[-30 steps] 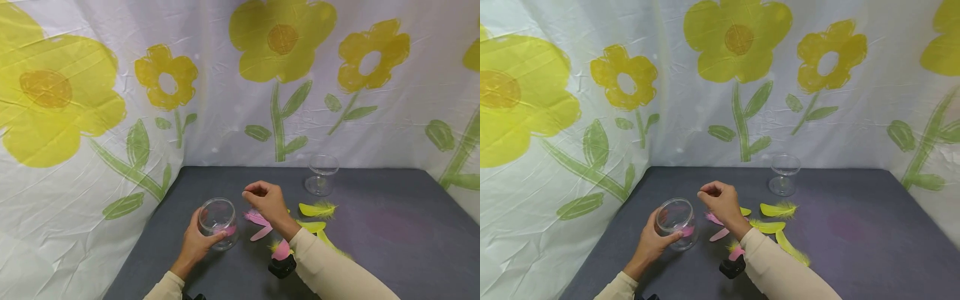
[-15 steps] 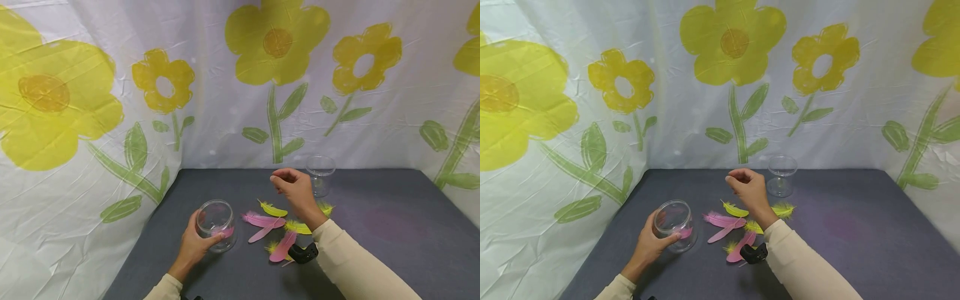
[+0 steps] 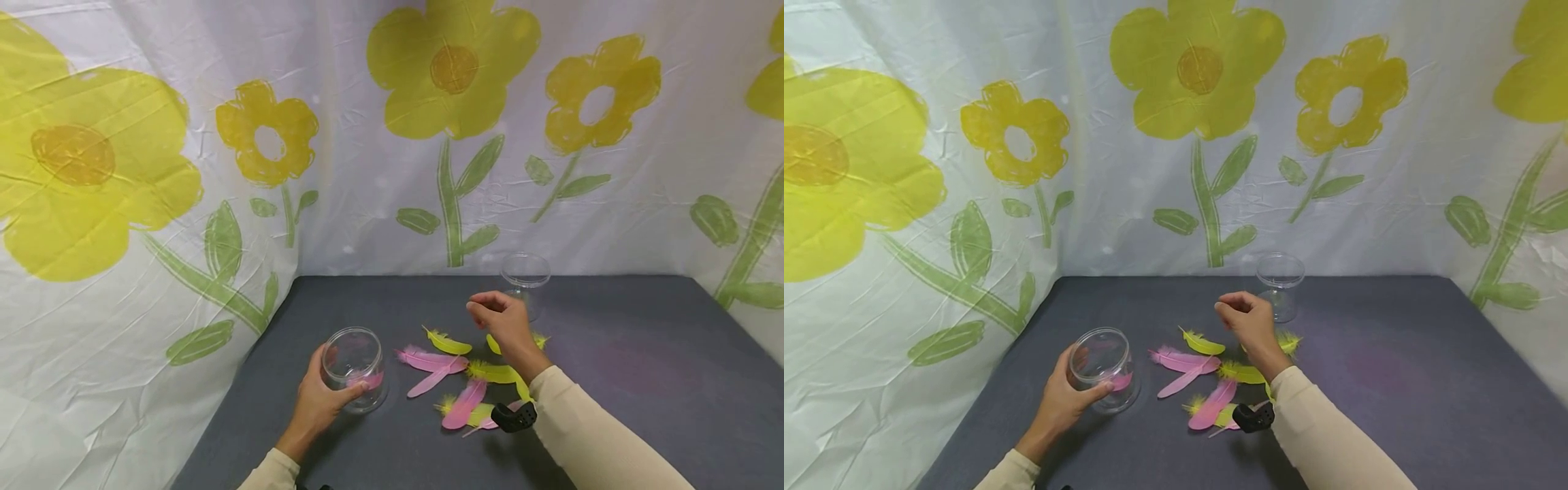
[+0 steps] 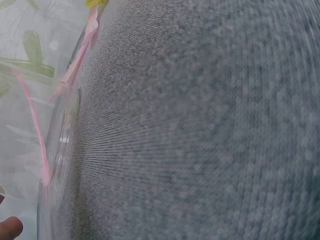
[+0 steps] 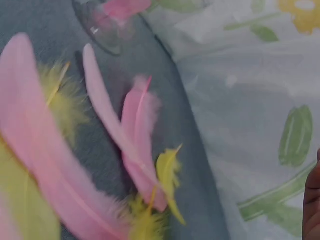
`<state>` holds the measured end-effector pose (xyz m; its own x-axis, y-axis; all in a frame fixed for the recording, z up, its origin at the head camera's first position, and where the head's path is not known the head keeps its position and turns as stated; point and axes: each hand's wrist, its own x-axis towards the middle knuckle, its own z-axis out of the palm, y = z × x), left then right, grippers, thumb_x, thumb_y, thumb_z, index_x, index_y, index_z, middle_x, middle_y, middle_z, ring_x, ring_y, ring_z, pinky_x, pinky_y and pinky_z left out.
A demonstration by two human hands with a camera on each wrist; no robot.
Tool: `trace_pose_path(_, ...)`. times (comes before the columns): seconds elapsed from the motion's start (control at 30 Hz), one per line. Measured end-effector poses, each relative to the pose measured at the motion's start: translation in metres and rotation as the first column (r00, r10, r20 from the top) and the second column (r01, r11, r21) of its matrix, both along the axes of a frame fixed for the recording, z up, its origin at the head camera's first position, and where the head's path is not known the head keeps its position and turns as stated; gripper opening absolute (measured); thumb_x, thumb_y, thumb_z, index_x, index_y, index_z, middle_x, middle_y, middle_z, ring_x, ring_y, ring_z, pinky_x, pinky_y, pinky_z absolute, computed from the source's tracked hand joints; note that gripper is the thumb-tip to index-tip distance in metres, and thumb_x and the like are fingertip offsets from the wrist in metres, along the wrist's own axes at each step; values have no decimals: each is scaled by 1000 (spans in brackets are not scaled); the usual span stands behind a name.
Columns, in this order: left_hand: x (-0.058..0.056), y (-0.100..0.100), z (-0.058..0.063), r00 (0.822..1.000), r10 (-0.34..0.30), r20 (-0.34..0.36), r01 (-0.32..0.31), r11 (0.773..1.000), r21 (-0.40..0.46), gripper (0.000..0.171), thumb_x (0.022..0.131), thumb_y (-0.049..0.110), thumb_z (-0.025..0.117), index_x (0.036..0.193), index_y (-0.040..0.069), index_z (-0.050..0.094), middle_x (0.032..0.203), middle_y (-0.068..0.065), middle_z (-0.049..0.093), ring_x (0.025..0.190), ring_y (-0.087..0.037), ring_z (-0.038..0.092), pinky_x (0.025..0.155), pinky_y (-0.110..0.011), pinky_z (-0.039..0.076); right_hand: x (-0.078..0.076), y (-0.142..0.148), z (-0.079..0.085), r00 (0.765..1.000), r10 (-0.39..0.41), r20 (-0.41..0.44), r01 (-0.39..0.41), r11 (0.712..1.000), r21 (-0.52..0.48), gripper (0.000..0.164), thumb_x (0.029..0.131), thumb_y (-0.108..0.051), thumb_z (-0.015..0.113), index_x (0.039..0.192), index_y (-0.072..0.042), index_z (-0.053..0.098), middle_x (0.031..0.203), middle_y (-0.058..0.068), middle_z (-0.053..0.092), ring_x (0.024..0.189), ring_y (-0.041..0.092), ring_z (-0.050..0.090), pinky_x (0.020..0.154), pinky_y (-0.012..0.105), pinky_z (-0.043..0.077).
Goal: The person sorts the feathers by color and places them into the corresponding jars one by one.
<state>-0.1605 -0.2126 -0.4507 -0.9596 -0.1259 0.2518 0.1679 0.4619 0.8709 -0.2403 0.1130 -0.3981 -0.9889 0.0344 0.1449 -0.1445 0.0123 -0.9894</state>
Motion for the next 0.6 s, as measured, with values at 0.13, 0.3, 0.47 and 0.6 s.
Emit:
trace_pose_path(0.13,-1,0,1,1000,-7,-4,7,1000,13,97,64,25,92,142,4,37,138,-19,49,128,-34,45,104,-52,32,2,8,-9,1000,4,30,-4,1000,10,23,89,-14,71,105,2,66,84,14,62,71,21,58,70,35,55)
trace_pose_path(0.3,-3,0,1,1000,-11,-8,11,1000,15,97,64,24,92,142,5,38,139,-18,49,129,-34,44,105,-52,31,6,18,-20,997,7,82,-9,1000,29,27,89,-14,72,106,5,65,81,16,61,68,22,56,69,39,54)
trace_pose_path(0.47,-2,0,0,1000,-11,-4,11,1000,3,97,64,25,92,142,4,38,139,-20,48,128,-35,44,104,-53,32,10,28,-34,988,32,154,-41,998,52,25,89,-11,70,105,7,66,82,20,61,72,32,56,66,35,54)
trace_pose_path(0.6,-1,-1,-1,1000,-7,4,7,1000,-3,96,64,25,92,141,4,38,139,-20,48,128,-36,44,104,-53,32,13,34,-41,980,58,189,-76,993,89,23,89,-9,69,105,8,65,86,23,62,78,38,57,66,32,53)
